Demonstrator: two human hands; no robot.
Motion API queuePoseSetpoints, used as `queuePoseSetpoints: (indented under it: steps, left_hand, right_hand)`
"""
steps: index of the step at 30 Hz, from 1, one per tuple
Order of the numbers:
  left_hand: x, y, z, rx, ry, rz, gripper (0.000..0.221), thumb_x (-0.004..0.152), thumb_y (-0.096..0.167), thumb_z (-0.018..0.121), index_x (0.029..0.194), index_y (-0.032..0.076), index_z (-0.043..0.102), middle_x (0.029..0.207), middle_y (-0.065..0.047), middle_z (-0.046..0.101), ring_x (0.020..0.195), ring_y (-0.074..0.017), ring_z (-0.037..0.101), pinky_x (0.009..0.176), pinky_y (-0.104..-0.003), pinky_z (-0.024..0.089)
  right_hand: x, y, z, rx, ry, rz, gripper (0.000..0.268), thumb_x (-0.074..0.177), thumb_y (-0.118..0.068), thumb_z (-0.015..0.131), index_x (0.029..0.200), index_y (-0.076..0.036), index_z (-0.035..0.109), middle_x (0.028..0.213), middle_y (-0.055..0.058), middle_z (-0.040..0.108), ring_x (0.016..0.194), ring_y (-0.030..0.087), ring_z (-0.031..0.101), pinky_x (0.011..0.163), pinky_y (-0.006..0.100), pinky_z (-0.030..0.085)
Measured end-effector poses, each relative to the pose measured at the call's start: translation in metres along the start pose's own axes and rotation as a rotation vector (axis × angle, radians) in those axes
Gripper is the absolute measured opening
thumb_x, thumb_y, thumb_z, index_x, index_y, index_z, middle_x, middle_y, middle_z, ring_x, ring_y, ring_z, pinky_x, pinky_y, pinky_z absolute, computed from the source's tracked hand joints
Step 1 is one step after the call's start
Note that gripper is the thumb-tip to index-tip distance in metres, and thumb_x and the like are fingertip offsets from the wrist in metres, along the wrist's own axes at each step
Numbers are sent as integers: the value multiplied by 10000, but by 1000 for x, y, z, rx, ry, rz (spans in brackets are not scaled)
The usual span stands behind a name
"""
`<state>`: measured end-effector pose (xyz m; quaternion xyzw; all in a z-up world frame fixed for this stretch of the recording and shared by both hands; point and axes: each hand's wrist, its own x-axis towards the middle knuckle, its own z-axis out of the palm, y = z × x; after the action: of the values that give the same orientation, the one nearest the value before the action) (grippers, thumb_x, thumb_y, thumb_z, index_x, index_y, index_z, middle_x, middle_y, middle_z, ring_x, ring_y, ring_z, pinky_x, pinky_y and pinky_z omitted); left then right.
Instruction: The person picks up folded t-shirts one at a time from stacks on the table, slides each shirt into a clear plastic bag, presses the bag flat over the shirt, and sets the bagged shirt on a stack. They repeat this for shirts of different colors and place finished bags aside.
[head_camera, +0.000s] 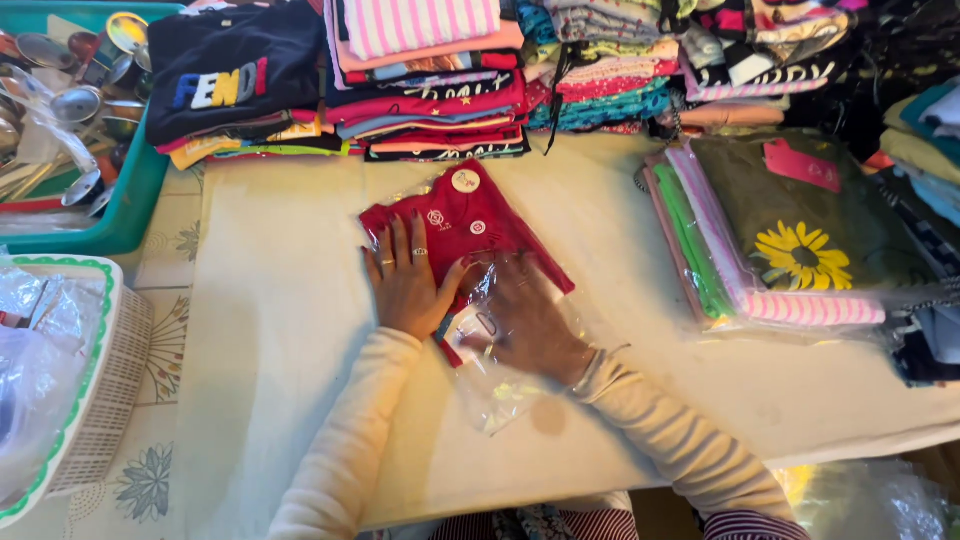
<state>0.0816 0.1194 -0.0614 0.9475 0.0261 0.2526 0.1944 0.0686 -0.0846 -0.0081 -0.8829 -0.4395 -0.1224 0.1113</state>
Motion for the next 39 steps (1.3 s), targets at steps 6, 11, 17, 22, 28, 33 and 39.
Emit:
queuePoseSetpoints:
  steps: [6,11,17,22,28,33,39]
  left_hand:
    - [-9,4,2,-19,-27,49,927,936,643,573,1595,27,360,1658,-237,293,1537,-431,209,1208,-646,37]
    - [-18,97,-83,-499,-313,531,1026,734,685,670,1516,74,414,1567,-158,428,1487,-352,331,1228,-590,166]
    - [-53,128,-72,-256,-320,806,845,824,304,641,1569,24,359,1601,-172,416,1525,-330,331,1252,-580,153]
    - [-56,135,-77,-410,-344,757,702,922,90,527,1593,4,338,1580,-172,462,1519,-297,388,1269,-587,156]
    - [-64,136,-69,-400,-276,759,676,916,79,526,1578,78,389,1520,-147,541,1471,-292,468,1281,-621,136]
    - [-67,133,-67,-396,-302,757,702,911,124,554,1593,109,388,1528,-137,545,1484,-297,452,1296,-624,137]
    - [-29,119,-106,-766,-460,737,788,924,380,648,1578,50,358,1569,-226,445,1488,-381,364,1217,-615,139]
  right_hand:
    - [-8,20,13,38,71,167,837,975,-509,565,1536,80,365,1569,321,354,1466,454,325,1223,516,246]
    - [22,39,59,-129,-28,53,590,929,-428,591,1433,-149,461,1647,166,350,1545,352,300,1276,494,251]
    - [80,40,58,129,28,27,746,1036,-418,519,1627,-59,243,1684,219,233,1562,366,217,1254,501,228]
    - [118,32,58,230,-29,57,839,984,-512,545,1602,-33,241,1654,205,260,1519,362,196,1221,531,191]
    - [130,39,85,22,61,35,815,982,-549,540,1619,-83,332,1678,178,327,1555,371,263,1280,533,199]
    - [137,26,61,169,-150,164,884,935,-625,548,1592,-88,299,1658,150,307,1542,370,236,1249,548,137]
    - [131,27,55,85,-184,119,843,961,-638,503,1632,-192,255,1686,156,228,1539,371,186,1255,538,116]
